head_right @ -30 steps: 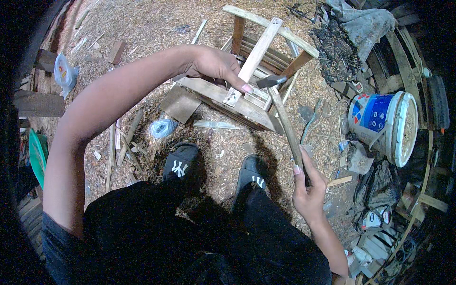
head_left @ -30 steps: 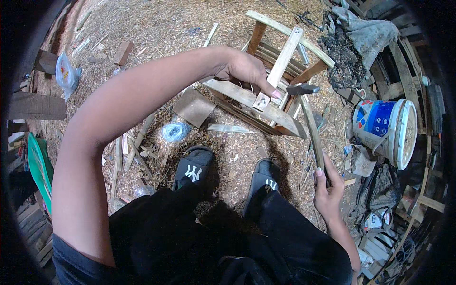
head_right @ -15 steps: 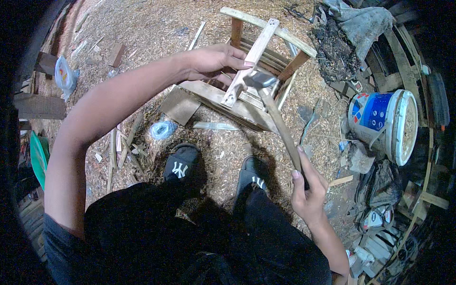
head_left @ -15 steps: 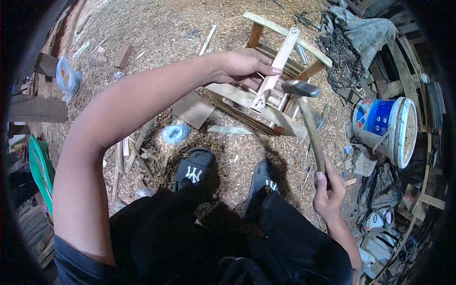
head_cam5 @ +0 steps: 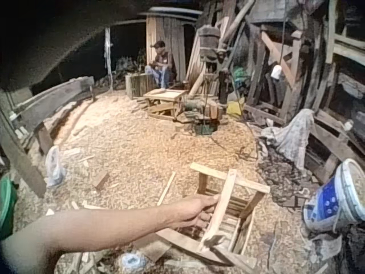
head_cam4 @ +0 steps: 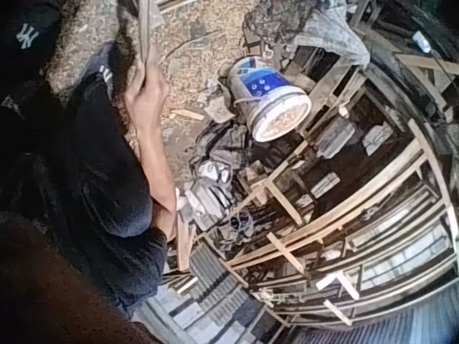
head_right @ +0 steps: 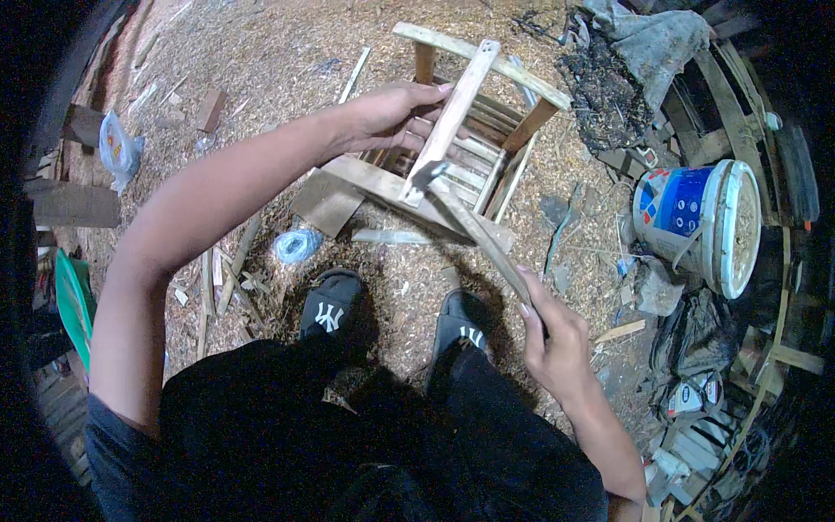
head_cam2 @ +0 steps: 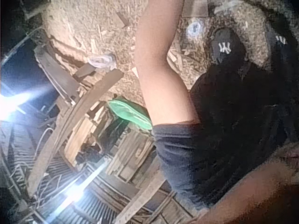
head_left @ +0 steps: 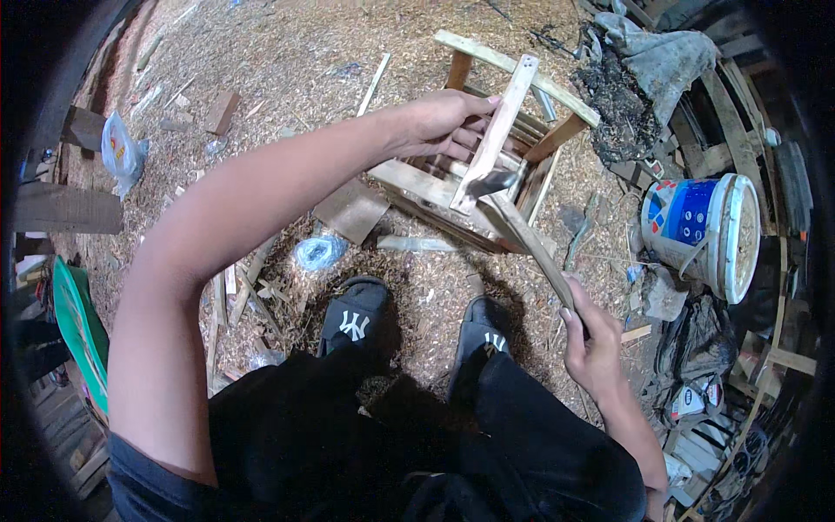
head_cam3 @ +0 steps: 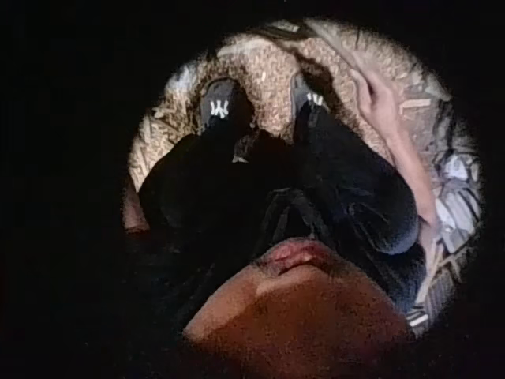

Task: Assembling a small wooden structure using a hammer and nails in a woodworking shop.

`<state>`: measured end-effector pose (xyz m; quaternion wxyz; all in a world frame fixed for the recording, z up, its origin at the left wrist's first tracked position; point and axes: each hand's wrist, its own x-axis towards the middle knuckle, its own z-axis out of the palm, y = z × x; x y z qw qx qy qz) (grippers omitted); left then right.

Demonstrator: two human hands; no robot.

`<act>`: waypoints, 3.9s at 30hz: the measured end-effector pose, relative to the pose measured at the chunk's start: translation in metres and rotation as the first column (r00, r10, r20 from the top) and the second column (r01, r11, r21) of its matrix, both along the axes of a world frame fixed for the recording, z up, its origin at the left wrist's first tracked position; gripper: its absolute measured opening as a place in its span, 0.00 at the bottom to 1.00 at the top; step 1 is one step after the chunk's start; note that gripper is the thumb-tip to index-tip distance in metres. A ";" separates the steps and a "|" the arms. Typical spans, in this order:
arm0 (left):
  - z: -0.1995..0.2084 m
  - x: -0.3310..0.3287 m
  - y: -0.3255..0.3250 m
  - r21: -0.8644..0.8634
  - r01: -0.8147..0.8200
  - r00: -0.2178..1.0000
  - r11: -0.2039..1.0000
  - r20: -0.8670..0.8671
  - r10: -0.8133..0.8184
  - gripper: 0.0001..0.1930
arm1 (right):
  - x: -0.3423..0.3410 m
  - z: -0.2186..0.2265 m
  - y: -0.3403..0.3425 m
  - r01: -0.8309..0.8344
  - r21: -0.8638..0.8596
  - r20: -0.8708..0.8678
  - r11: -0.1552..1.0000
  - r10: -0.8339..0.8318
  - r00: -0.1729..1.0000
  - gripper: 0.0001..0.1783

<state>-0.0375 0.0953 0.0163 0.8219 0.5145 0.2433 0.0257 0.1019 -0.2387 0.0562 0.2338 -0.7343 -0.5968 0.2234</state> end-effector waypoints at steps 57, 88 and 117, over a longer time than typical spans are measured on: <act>-0.016 0.039 -0.014 0.197 -0.358 0.933 0.913 0.122 0.339 0.21 | -0.033 -0.053 0.076 0.602 0.076 -0.577 0.795 -0.457 0.677 0.14; -0.015 0.049 -0.004 0.174 -0.260 0.965 0.950 0.076 0.251 0.25 | -0.029 -0.053 0.077 0.592 0.081 -0.541 0.802 -0.464 0.702 0.14; -0.068 -0.174 0.062 0.770 -0.090 0.902 0.631 -0.205 0.379 0.21 | 0.071 -0.164 0.033 0.741 0.214 -0.334 0.637 -0.665 0.668 0.17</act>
